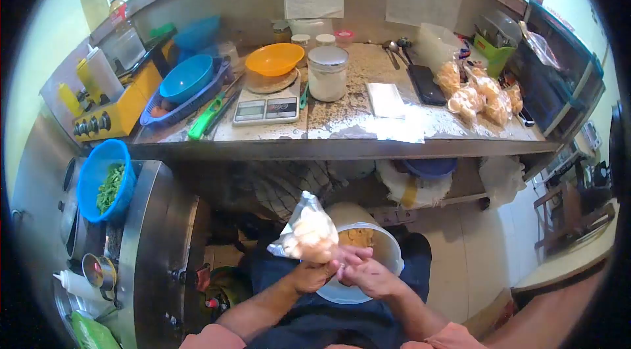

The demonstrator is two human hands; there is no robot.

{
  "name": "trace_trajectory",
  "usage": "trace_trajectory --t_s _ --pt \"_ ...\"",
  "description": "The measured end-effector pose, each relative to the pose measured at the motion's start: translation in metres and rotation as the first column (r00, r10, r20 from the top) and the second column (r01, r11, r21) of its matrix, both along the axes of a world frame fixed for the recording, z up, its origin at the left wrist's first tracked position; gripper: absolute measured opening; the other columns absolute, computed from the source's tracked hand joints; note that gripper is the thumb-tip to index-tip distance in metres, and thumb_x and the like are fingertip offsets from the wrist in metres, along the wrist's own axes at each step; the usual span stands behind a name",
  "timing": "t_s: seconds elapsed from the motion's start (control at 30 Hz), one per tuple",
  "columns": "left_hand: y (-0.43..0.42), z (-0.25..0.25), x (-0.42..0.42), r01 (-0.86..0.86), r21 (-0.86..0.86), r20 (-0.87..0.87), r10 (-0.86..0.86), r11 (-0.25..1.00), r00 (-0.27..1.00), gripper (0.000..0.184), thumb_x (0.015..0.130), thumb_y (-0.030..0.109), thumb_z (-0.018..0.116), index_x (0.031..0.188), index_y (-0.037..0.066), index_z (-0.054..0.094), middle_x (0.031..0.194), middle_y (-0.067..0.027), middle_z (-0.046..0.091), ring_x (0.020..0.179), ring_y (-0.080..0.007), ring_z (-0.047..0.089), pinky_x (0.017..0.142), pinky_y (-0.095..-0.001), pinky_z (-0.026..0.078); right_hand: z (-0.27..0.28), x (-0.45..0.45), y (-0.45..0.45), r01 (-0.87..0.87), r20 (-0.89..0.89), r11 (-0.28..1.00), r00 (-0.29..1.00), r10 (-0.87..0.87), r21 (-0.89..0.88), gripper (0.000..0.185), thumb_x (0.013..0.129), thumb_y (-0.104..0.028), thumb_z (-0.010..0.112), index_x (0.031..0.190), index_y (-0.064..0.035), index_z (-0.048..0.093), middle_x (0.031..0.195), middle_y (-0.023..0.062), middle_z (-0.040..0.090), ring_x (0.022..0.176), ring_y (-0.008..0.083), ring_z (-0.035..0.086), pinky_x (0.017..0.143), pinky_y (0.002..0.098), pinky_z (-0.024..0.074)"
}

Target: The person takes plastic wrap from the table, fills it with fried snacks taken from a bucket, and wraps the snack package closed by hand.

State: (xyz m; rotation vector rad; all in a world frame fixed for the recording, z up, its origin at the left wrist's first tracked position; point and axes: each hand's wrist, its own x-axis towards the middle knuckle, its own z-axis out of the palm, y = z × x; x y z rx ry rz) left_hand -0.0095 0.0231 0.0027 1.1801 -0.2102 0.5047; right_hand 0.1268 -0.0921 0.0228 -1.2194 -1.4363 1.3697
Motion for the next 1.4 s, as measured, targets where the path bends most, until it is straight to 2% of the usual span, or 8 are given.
trace_trajectory --t_s 0.07,0.13,0.3,0.37,0.57,0.9,1.07,1.4 --pt "-0.001 0.005 0.000 -0.010 0.015 -0.062 0.011 1.000 0.998 0.050 0.100 0.044 0.041 0.124 0.003 0.058 0.133 -0.0226 0.050 0.131 -0.0359 0.042 0.109 -0.0501 0.030 -0.013 -0.003 0.002 -0.013 -0.763 0.968 0.618 -0.190 -0.252 0.035 0.100 -0.037 0.048 0.111 -0.0048 0.058 0.084 -0.0019 0.056 0.074 0.0127 0.049 0.071 0.0294 0.0411" --pt "-0.006 0.014 0.003 -0.184 0.079 -0.089 0.191 0.980 0.978 0.048 0.101 0.040 0.038 0.121 0.002 0.059 0.130 -0.0216 0.054 0.130 -0.0344 0.044 0.109 -0.0476 0.032 -0.020 -0.009 0.001 -0.034 -0.887 0.978 0.428 -0.171 -0.205 0.029 0.098 -0.033 0.055 0.110 -0.0067 0.058 0.079 -0.0013 0.057 0.071 0.0094 0.047 0.071 0.0253 0.0398" --pt "-0.008 0.005 0.005 -0.438 0.296 -0.115 0.487 0.849 0.866 0.036 0.104 0.028 0.036 0.108 0.002 0.060 0.110 -0.0147 0.062 0.109 -0.0266 0.057 0.098 -0.0419 0.042 -0.005 -0.010 0.001 0.515 -0.298 0.853 0.803 -0.516 -0.088 0.013 0.094 -0.018 0.061 0.096 -0.0064 0.063 0.078 0.0026 0.061 0.072 0.0148 0.055 0.068 0.0291 0.0447" --pt "-0.008 0.010 0.001 -0.391 0.405 -0.288 0.522 0.826 0.803 0.035 0.104 0.026 0.037 0.106 0.000 0.060 0.106 -0.0139 0.063 0.103 -0.0251 0.060 0.093 -0.0403 0.045 0.003 -0.003 0.002 0.407 0.271 0.784 0.779 -0.566 0.469 0.002 0.086 -0.009 0.068 0.086 -0.0079 0.066 0.081 0.0070 0.062 0.072 0.0224 0.057 0.065 0.0312 0.0459" --pt "0.002 0.030 -0.002 0.142 0.795 -0.565 0.636 0.589 0.526 0.023 0.090 0.020 0.053 0.088 0.000 0.065 0.084 -0.0214 0.064 0.082 -0.0386 0.063 0.076 -0.0432 0.051 0.037 0.015 -0.016 -0.057 0.745 0.836 0.490 -0.453 0.546 0.013 0.073 -0.019 0.075 0.084 -0.0160 0.069 0.094 0.0027 0.064 0.094 0.0215 0.057 0.081 0.0350 0.0435" --pt "-0.007 0.073 0.007 0.374 0.900 -0.426 0.627 0.222 0.652 0.019 0.084 0.021 0.060 0.079 0.003 0.067 0.082 -0.0207 0.067 0.075 -0.0352 0.066 0.066 -0.0463 0.051 0.034 0.016 -0.012 0.096 0.531 0.674 0.541 -0.653 0.732 0.018 0.076 -0.024 0.073 0.084 -0.0097 0.066 0.116 0.0071 0.064 0.113 0.0271 0.057 0.095 0.0455 0.0399" --pt "-0.010 0.054 0.016 -0.215 0.584 -0.549 0.576 0.783 0.605 0.014 0.084 0.014 0.067 0.085 0.000 0.065 0.073 -0.0092 0.063 0.064 -0.0178 0.060 0.059 -0.0303 0.046 0.017 0.031 -0.006 0.246 0.448 0.681 0.594 -0.668 0.690 0.017 0.083 -0.018 0.067 0.092 -0.0042 0.063 0.114 0.0136 0.064 0.104 0.0295 0.062 0.090 0.0447 0.0458" --pt "-0.014 0.062 0.028 -0.318 0.630 -0.399 0.646 0.709 0.651 0.010 0.086 0.011 0.066 0.087 0.001 0.063 0.080 -0.0025 0.062 0.072 -0.0073 0.055 0.065 -0.0230 0.045 0.028 0.038 0.000 0.242 0.320 0.646 0.712 -0.625 0.724 0.017 0.084 -0.018 0.066 0.095 -0.0062 0.063 0.100 0.0125 0.067 0.091 0.0310 0.063 0.080 0.0423 0.0491"
